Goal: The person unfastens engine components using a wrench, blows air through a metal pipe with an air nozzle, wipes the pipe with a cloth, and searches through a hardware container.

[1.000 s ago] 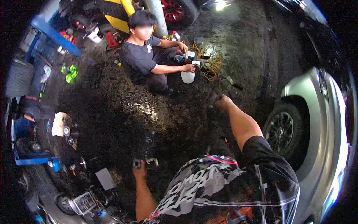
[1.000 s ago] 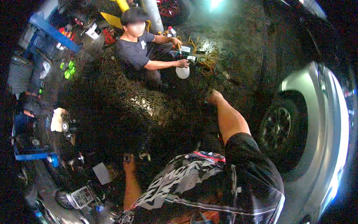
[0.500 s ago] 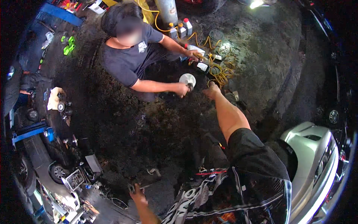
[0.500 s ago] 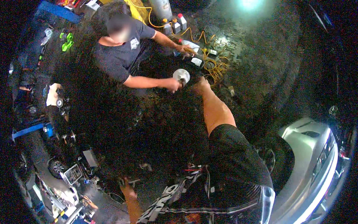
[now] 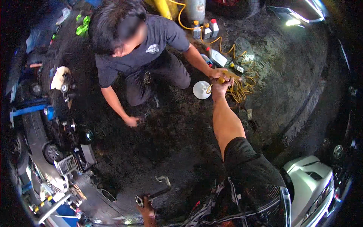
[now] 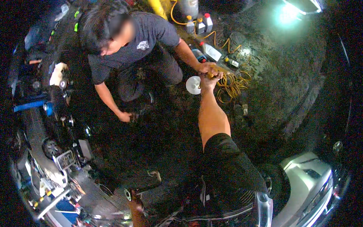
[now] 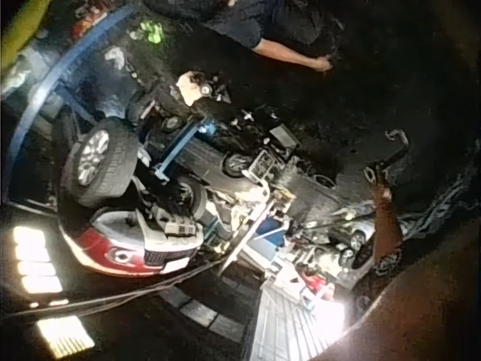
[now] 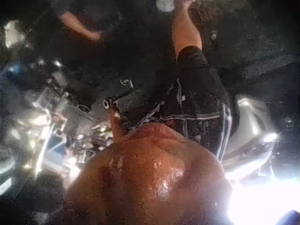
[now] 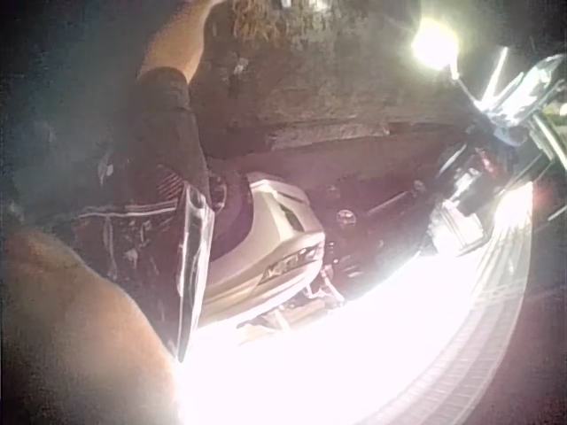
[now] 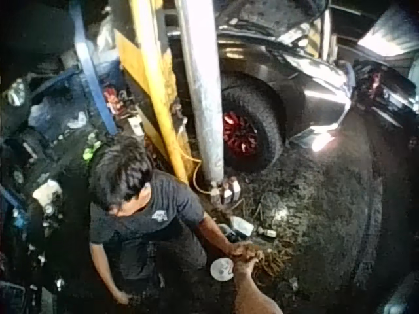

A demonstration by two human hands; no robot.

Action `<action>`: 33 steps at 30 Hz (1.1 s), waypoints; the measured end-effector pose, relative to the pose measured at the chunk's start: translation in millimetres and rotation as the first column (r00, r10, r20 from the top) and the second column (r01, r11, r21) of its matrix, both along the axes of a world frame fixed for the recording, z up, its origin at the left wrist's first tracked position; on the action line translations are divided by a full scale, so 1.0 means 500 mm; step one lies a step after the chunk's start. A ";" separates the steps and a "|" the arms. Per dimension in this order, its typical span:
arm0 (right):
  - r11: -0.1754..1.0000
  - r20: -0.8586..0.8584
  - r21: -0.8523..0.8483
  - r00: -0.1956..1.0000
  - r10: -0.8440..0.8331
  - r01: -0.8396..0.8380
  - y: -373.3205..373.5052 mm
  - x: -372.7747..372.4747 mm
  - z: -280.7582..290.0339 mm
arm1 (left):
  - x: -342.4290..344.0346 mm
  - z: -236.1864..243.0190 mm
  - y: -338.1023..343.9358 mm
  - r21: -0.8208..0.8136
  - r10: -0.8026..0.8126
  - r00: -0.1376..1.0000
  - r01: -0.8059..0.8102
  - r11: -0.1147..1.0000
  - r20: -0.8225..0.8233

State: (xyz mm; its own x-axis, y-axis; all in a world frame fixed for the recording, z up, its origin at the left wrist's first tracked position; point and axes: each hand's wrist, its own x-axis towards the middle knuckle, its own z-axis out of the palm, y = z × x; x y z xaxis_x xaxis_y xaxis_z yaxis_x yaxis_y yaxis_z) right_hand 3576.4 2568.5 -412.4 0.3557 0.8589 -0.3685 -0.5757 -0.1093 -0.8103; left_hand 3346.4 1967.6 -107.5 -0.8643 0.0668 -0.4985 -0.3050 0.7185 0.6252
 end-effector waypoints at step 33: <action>-0.653 0.734 -0.570 -0.666 -0.133 -0.498 -0.933 -0.028 0.977 | 0.229 0.136 -0.212 0.147 -0.468 0.773 0.571 0.808 -0.428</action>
